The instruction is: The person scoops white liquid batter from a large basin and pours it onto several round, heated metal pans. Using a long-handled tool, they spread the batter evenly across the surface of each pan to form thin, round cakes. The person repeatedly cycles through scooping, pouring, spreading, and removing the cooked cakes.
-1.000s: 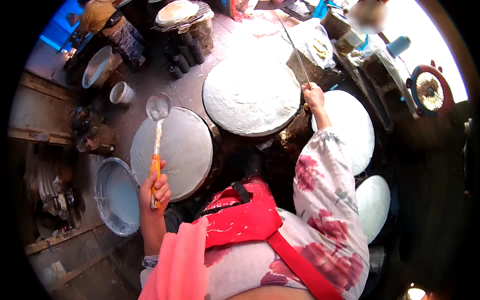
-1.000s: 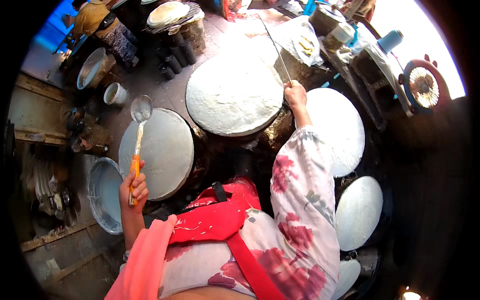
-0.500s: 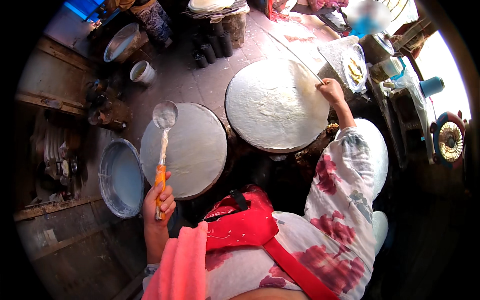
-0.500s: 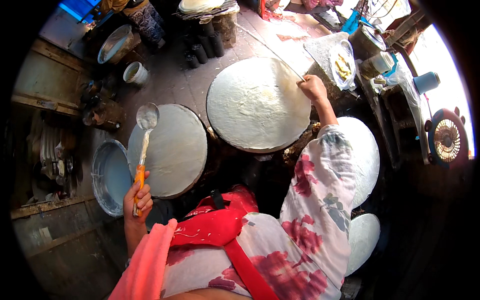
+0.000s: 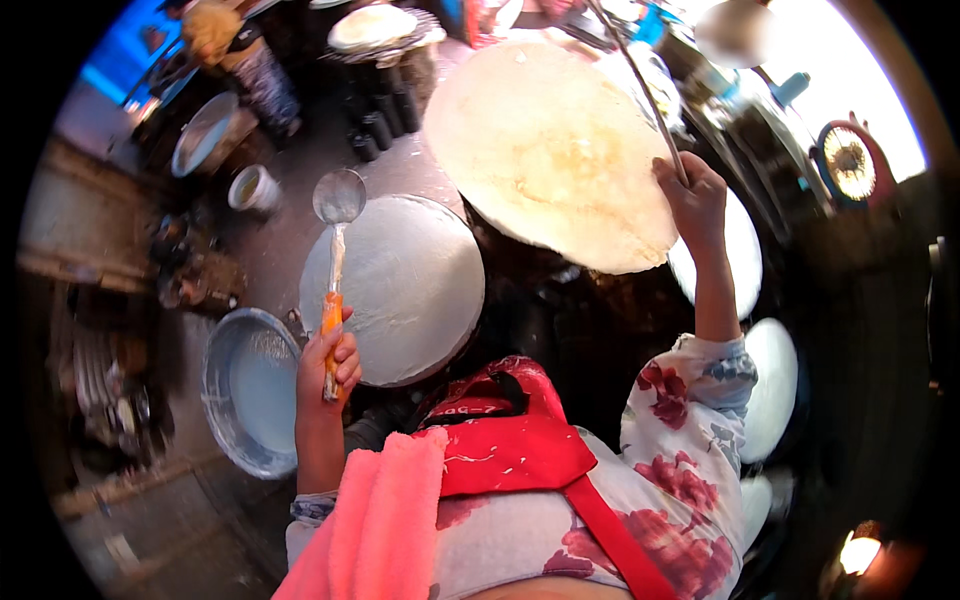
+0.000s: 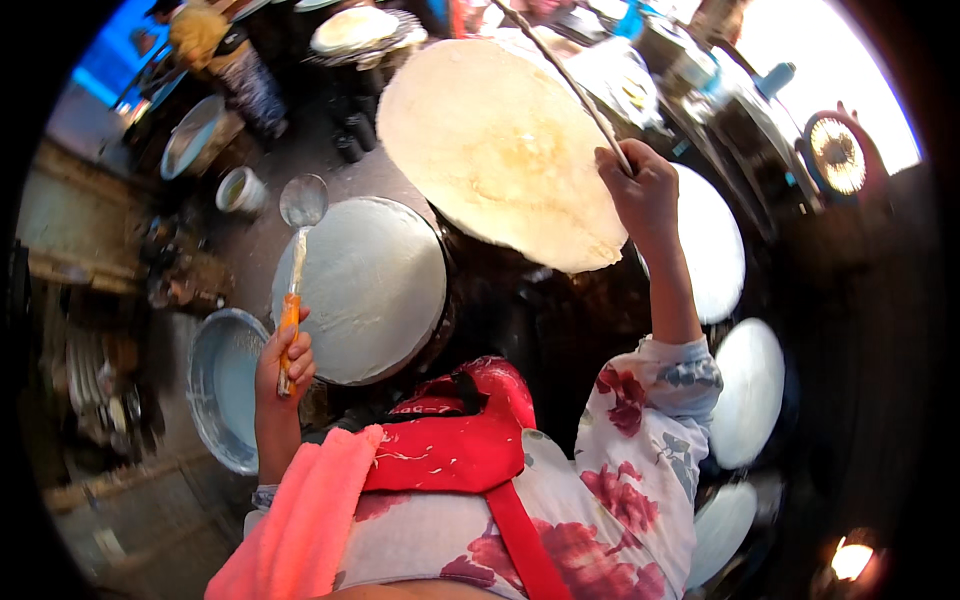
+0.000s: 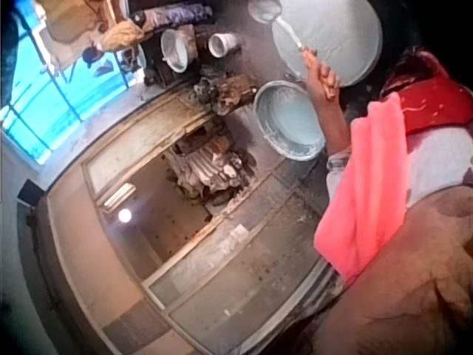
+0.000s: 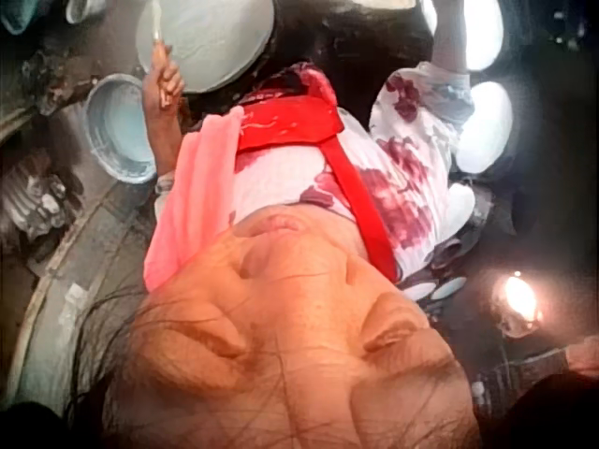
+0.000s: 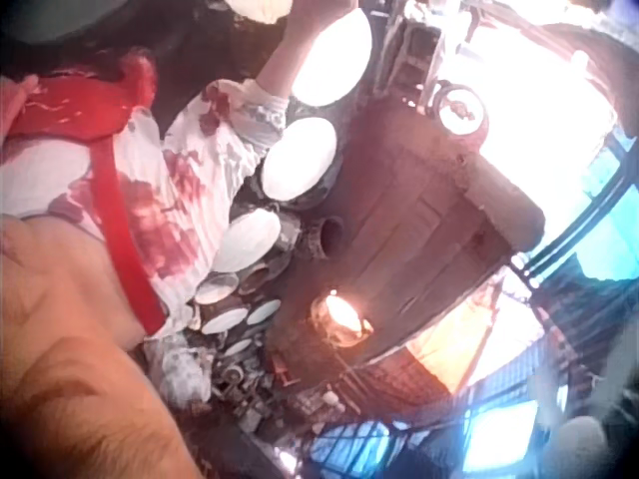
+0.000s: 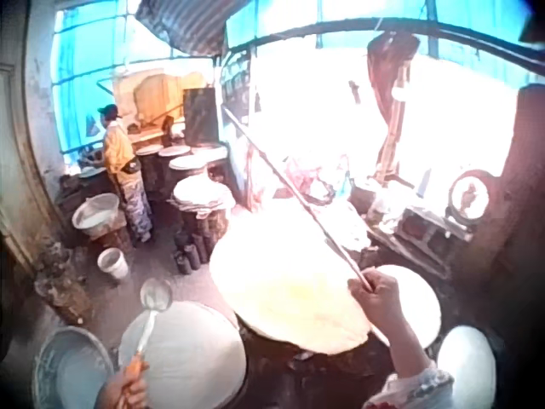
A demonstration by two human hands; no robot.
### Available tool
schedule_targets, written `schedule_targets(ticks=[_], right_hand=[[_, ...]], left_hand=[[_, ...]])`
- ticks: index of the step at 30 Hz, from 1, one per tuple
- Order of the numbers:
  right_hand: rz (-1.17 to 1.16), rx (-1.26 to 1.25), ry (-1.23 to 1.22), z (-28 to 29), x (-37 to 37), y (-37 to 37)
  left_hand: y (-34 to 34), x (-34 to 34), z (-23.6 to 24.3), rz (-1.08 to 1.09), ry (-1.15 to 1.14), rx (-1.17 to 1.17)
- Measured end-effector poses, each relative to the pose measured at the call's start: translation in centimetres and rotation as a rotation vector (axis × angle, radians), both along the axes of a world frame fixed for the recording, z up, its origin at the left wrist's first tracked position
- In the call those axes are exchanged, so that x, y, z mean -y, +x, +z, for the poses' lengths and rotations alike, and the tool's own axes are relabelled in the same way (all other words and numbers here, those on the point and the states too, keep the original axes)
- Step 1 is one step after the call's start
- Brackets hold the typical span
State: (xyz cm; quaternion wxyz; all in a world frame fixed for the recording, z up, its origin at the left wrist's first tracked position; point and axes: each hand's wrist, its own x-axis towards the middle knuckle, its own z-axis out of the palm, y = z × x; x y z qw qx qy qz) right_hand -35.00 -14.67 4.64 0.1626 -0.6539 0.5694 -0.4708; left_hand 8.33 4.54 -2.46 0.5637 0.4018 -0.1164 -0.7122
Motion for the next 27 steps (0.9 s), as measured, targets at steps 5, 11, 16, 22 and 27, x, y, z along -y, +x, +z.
schedule_targets(ticks=[5, 11, 16, 22, 27], right_hand=[[-0.271, -0.025, 0.071, 2.9, -17.4, -0.5], [-0.564, -0.433, 0.286, 7.2, -37.0, 2.0], [-0.909, -0.466, 0.423, 7.5, -52.7, 2.5], [-1.358, -0.724, 0.567, 14.7, -74.3, 3.5], [-1.574, -1.109, 0.872, 25.1, -80.6, 13.6]], left_hand=[[2.8, 2.2, -0.8, -0.33, 0.006, 0.048], [0.5, 3.8, -1.6, -0.771, 0.04, -0.022], [-0.6, 4.6, -4.4, -1.062, 0.065, -0.192], [-6.7, 6.0, -4.9, -1.36, 0.102, -0.261], [-8.8, 2.6, 0.6, -1.51, 0.118, -0.272]])
